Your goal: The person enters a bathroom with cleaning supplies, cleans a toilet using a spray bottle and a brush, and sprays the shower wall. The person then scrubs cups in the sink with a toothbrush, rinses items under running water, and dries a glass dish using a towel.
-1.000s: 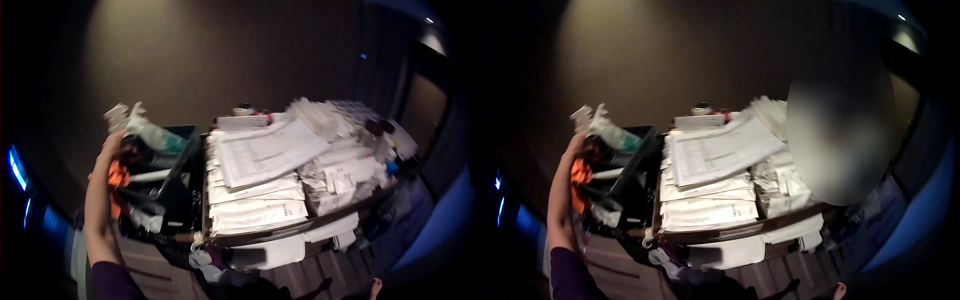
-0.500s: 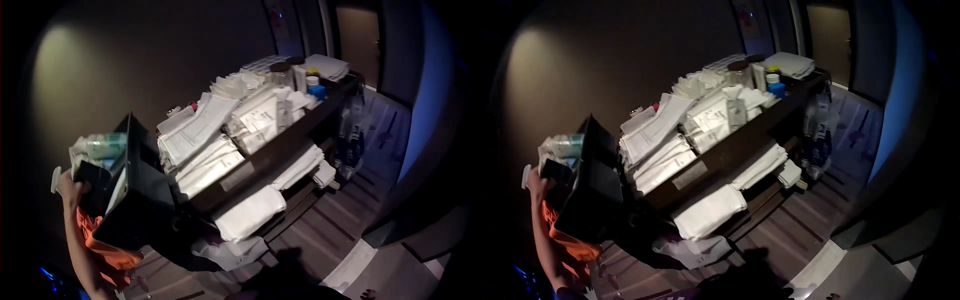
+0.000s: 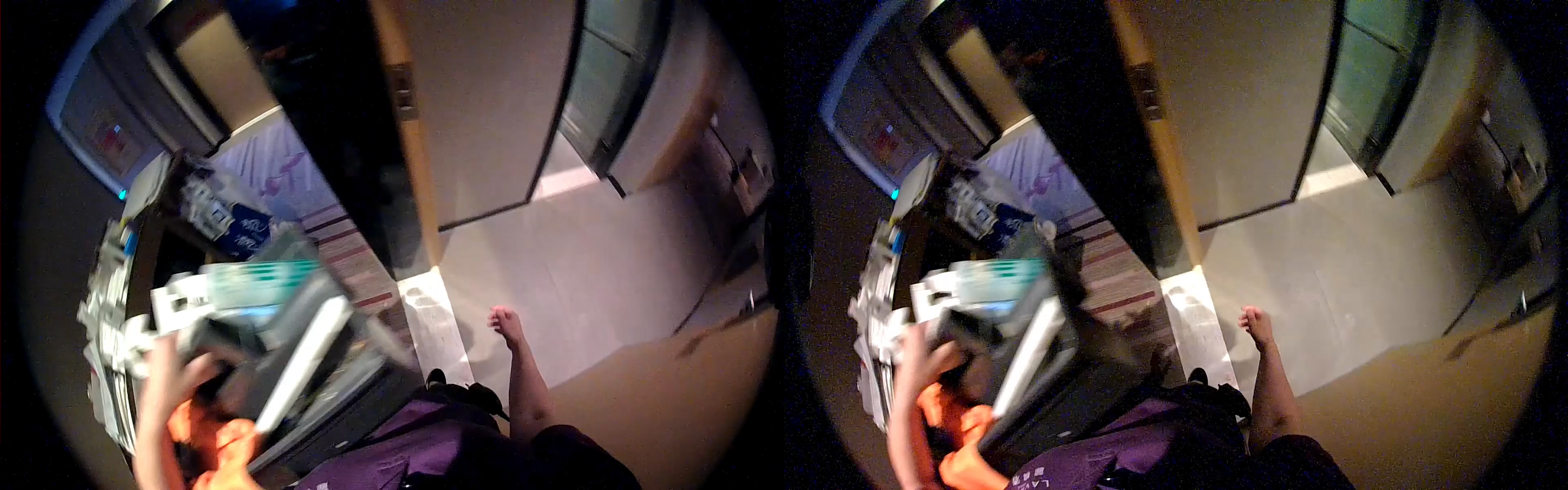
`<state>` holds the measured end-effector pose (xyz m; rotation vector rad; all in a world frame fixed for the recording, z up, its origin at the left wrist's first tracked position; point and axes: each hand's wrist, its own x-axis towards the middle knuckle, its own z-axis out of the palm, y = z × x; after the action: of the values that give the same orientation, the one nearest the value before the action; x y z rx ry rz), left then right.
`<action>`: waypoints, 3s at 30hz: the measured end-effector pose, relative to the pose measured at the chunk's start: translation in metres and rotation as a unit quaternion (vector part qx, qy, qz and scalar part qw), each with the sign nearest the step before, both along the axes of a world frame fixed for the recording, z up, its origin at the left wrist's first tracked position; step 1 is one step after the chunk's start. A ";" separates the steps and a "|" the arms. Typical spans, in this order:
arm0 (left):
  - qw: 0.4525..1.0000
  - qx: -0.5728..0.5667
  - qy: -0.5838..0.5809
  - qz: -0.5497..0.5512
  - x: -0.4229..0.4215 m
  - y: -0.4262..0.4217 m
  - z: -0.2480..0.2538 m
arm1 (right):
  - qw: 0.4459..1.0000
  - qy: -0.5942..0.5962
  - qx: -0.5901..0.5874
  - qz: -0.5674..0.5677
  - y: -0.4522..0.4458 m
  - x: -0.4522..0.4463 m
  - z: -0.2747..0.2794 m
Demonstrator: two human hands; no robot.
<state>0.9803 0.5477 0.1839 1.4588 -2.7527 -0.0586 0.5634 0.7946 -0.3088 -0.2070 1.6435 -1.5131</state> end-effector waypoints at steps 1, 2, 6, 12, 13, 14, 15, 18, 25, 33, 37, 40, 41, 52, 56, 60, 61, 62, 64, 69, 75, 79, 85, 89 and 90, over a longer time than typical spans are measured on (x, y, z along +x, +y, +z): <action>0.992 0.127 0.011 0.004 -0.053 -0.006 -0.034 | 0.999 0.014 -0.051 0.005 0.015 -0.012 -0.013; 0.968 0.248 0.018 0.024 -0.106 -0.012 -0.067 | 0.997 0.002 -0.047 -0.060 0.033 -0.014 -0.003; 0.964 0.201 -0.034 -0.172 -0.230 -0.033 -0.203 | 0.958 0.001 -0.003 -0.287 0.092 -0.004 0.080; 0.884 0.216 -0.060 -0.410 -0.341 0.014 -0.327 | 0.912 0.212 0.050 -0.347 0.101 0.033 0.167; 0.850 0.236 -0.013 -0.470 -0.361 0.027 -0.358 | 0.913 0.234 0.103 -0.318 0.091 0.028 0.176; 0.815 0.262 -0.054 -0.513 -0.385 0.043 -0.363 | 0.912 0.230 0.176 -0.290 0.079 0.016 0.180; 0.779 0.276 -0.087 -0.556 -0.411 0.054 -0.367 | 0.893 0.311 0.202 -0.255 0.067 0.005 0.167; 0.659 0.305 -0.072 -0.684 -0.437 0.052 -0.379 | 0.834 0.438 0.321 -0.101 0.014 -0.014 0.167; 0.511 0.269 -0.055 -0.814 -0.449 0.043 -0.363 | 0.742 0.419 0.515 -0.092 -0.050 -0.029 0.178; 0.526 0.199 -0.081 -0.823 -0.428 0.036 -0.325 | 0.693 0.520 0.420 -0.268 -0.036 0.025 0.168; 0.581 0.180 -0.082 -0.789 -0.434 0.059 -0.329 | 0.683 0.560 0.325 -0.338 0.018 0.021 0.179; 0.630 0.209 -0.090 -0.742 -0.437 0.084 -0.341 | 0.726 0.519 0.226 -0.391 0.067 -0.002 0.179; 0.642 0.221 -0.073 -0.730 -0.436 0.092 -0.342 | 0.745 0.498 0.197 -0.398 0.086 -0.011 0.174; 0.772 0.272 0.015 -0.575 -0.435 0.146 -0.412 | 0.779 0.581 0.106 -0.208 0.115 -0.073 0.099; 0.779 0.233 0.017 -0.581 -0.436 0.152 -0.399 | 0.791 0.586 0.076 -0.160 0.113 -0.086 0.134; 0.800 0.205 -0.016 -0.564 -0.445 0.160 -0.415 | 0.814 0.564 0.053 -0.128 0.118 -0.103 0.121; 0.813 0.208 -0.059 -0.541 -0.464 0.158 -0.429 | 0.815 0.564 0.040 -0.124 0.115 -0.127 0.094; 0.825 0.205 -0.075 -0.522 -0.473 0.152 -0.431 | 0.818 0.562 0.020 -0.123 0.107 -0.142 0.086; 0.855 0.220 -0.113 -0.456 -0.494 0.145 -0.425 | 0.831 0.543 -0.022 -0.118 0.093 -0.180 0.062; 0.899 0.240 -0.051 -0.364 -0.563 0.097 -0.307 | 0.830 0.553 -0.063 -0.022 0.029 -0.302 0.225; 0.947 0.186 -0.006 -0.263 -0.671 -0.020 -0.247 | 0.799 0.578 -0.162 0.022 -0.128 -0.444 0.275; 0.961 0.169 0.023 -0.218 -0.727 -0.096 -0.219 | 0.800 0.560 -0.209 0.061 -0.224 -0.514 0.345; 0.965 0.192 0.035 -0.177 -0.847 -0.193 -0.176 | 0.776 0.585 -0.098 0.217 -0.357 -0.640 0.351; 0.965 0.182 0.074 -0.172 -0.920 -0.289 -0.197 | 0.763 0.587 -0.052 0.266 -0.452 -0.708 0.339; 0.966 0.181 0.084 -0.166 -0.938 -0.318 -0.195 | 0.751 0.601 -0.033 0.270 -0.474 -0.725 0.350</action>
<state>0.0426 0.2300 -0.0112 0.9615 -2.9135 -0.6901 -0.1620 0.3207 0.0409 -1.8439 2.1238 -0.9239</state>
